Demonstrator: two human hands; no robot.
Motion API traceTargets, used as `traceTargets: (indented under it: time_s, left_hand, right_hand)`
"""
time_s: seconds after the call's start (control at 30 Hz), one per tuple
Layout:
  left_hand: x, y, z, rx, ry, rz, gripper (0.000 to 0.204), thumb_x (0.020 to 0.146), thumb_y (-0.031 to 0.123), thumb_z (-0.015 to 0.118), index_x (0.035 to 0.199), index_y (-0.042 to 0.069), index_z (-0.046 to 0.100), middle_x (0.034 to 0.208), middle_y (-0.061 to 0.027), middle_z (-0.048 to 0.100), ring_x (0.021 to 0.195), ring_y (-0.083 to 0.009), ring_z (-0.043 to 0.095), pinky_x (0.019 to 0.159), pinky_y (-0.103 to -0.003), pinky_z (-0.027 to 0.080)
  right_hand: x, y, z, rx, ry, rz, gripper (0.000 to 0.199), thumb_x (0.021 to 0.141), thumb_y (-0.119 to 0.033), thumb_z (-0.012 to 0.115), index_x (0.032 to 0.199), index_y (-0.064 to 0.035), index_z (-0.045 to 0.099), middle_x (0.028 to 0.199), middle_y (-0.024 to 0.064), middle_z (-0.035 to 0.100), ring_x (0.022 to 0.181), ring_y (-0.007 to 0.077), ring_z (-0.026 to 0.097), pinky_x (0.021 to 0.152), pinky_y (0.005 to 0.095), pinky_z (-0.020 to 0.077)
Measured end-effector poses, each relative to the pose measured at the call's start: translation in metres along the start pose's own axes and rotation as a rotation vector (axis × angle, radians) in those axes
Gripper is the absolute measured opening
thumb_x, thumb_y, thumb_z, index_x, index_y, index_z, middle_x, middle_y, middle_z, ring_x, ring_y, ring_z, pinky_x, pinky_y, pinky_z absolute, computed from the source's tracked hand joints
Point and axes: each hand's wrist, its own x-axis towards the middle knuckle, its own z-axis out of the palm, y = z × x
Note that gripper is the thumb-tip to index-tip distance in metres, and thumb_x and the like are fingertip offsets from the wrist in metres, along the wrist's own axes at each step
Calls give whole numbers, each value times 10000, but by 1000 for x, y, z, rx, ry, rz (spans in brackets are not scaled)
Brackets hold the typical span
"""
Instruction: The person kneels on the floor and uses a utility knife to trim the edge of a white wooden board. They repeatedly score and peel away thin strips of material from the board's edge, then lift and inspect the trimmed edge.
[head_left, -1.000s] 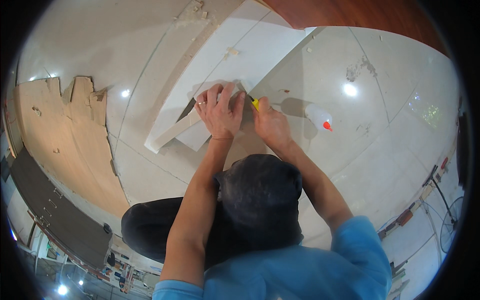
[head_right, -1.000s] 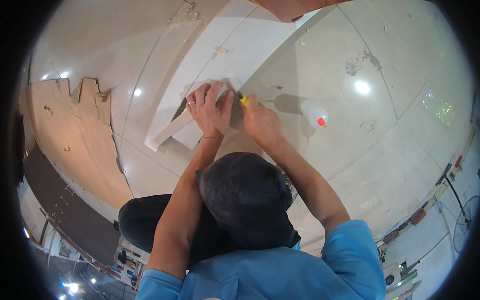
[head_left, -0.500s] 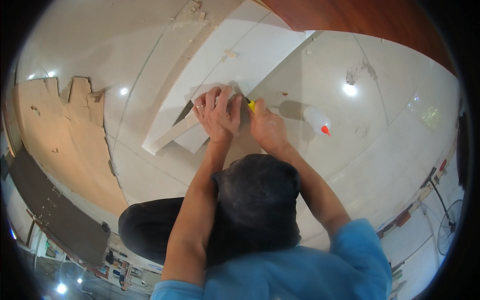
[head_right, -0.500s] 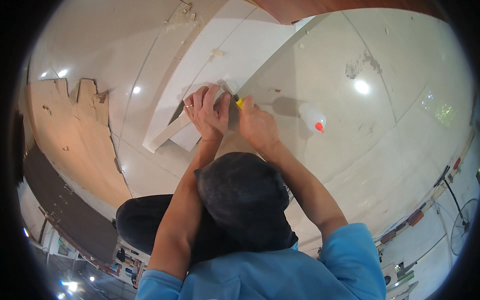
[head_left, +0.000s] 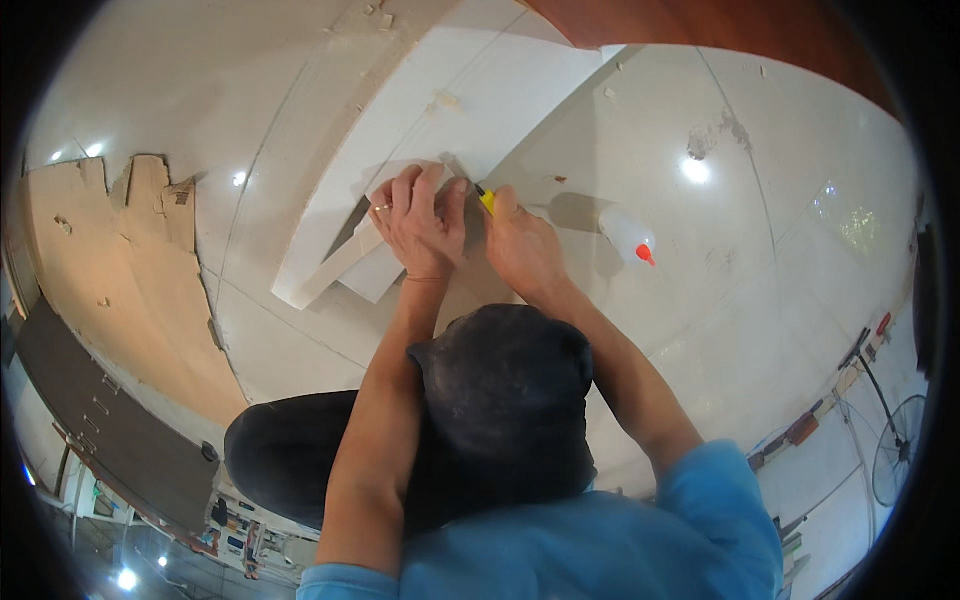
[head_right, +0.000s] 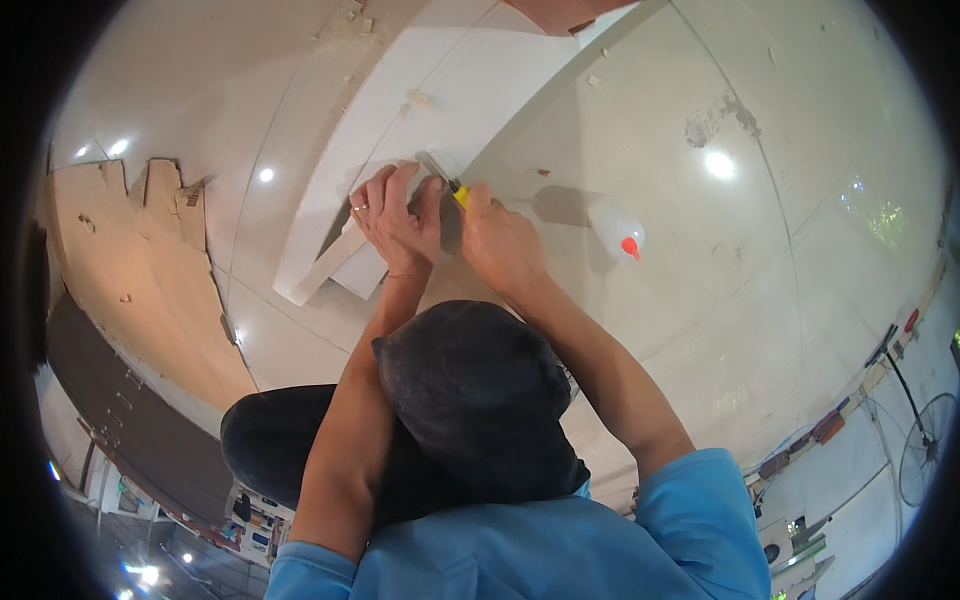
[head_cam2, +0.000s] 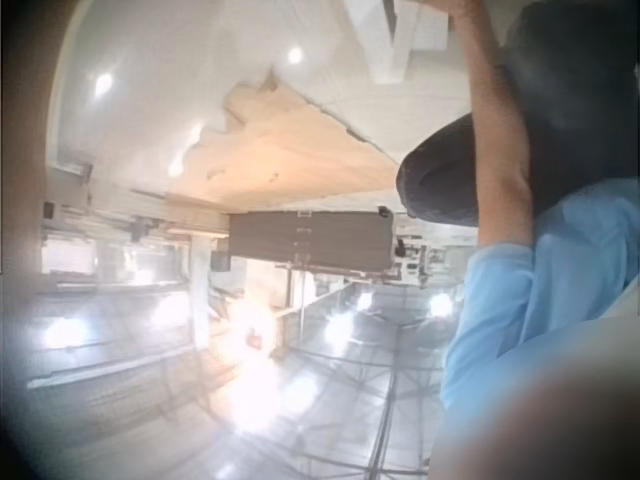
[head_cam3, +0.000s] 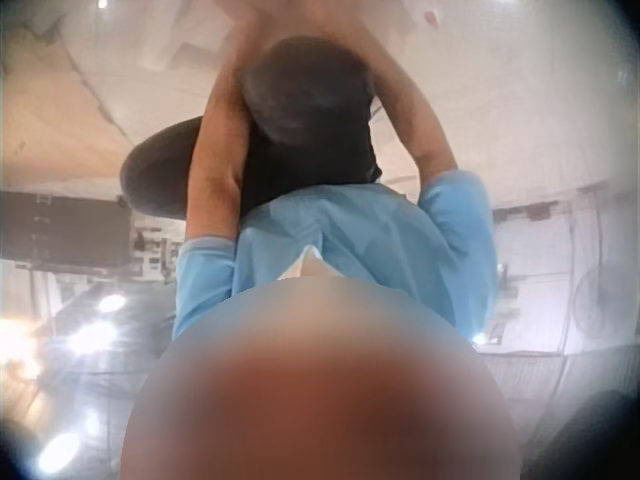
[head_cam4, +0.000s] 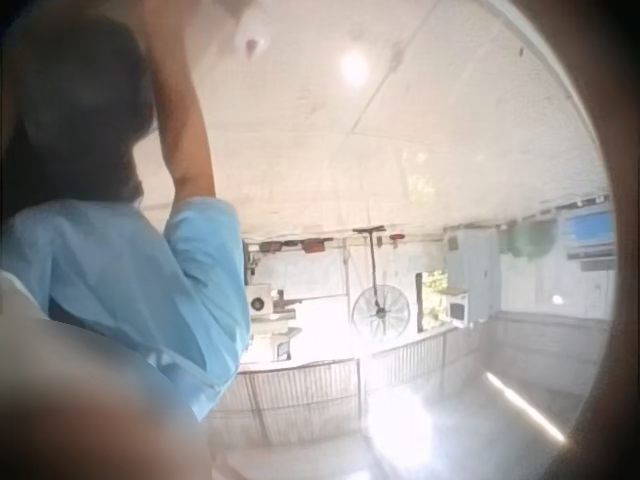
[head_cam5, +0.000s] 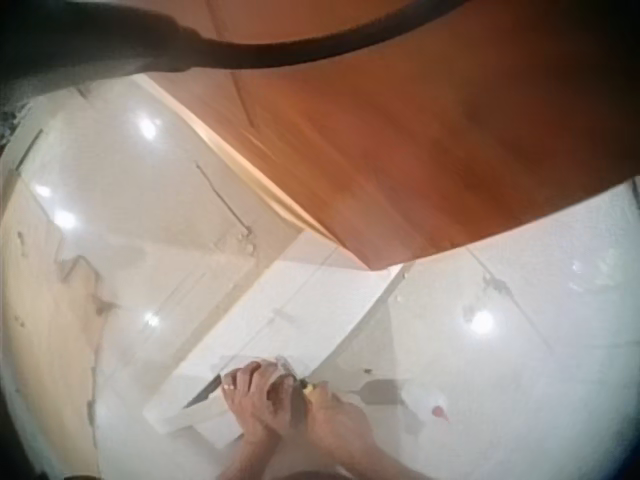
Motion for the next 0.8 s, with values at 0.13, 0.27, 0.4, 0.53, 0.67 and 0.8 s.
traceTargets:
  time_s: [0.13, 0.27, 0.4, 0.53, 0.67, 0.8]
  left_hand:
    - [1, 0, -2, 17, -27, 10, 329, 853, 309, 827, 1126, 158, 722, 1132, -58, 680, 1075, -327, 562, 960, -462, 411]
    - [0, 0, -4, 17, -40, 24, 318, 860, 307, 821, 1119, 153, 720, 1131, -60, 681, 1075, -324, 563, 963, -459, 408]
    - [0, -1, -4, -2, -47, 39, 315, 861, 306, 820, 1112, 147, 718, 1132, -62, 681, 1091, -324, 559, 976, -455, 399]
    - [1, 3, -6, 11, -73, -16, 309, 860, 305, 820, 1100, 139, 716, 1139, -68, 686, 1104, -329, 558, 980, -456, 396]
    - [4, 4, -5, 7, -52, 2, 313, 861, 306, 822, 1095, 131, 710, 1142, -74, 690, 1090, -330, 563, 961, -452, 400]
    - [2, -1, -4, -6, -33, 47, 324, 858, 307, 830, 1090, 123, 698, 1139, -72, 690, 1081, -331, 561, 948, -450, 404]
  right_hand:
    - [0, -1, -3, -18, -73, 73, 241, 1058, -216, 552, 1061, 9, 464, 818, 262, 705, 681, 450, 709, 585, 535, 568]
    - [0, -1, -5, 38, -17, 15, 234, 1054, -210, 572, 1054, -7, 456, 797, 260, 710, 682, 469, 703, 591, 550, 563]
    - [2, 3, -2, -14, -40, -14, 236, 1061, -217, 551, 1047, 1, 464, 797, 251, 701, 661, 439, 711, 551, 519, 571]
    - [1, 4, -3, -43, 47, -55, 242, 1048, -221, 599, 1029, -20, 467, 718, 250, 698, 606, 431, 701, 505, 510, 547]
    - [-6, 2, -3, -26, -18, 26, 239, 1049, -220, 589, 1035, -14, 470, 743, 245, 701, 636, 434, 708, 533, 509, 560]
    - [-3, 2, -3, -8, -22, -14, 245, 1051, -230, 573, 1039, -8, 469, 787, 240, 705, 678, 421, 722, 574, 498, 582]
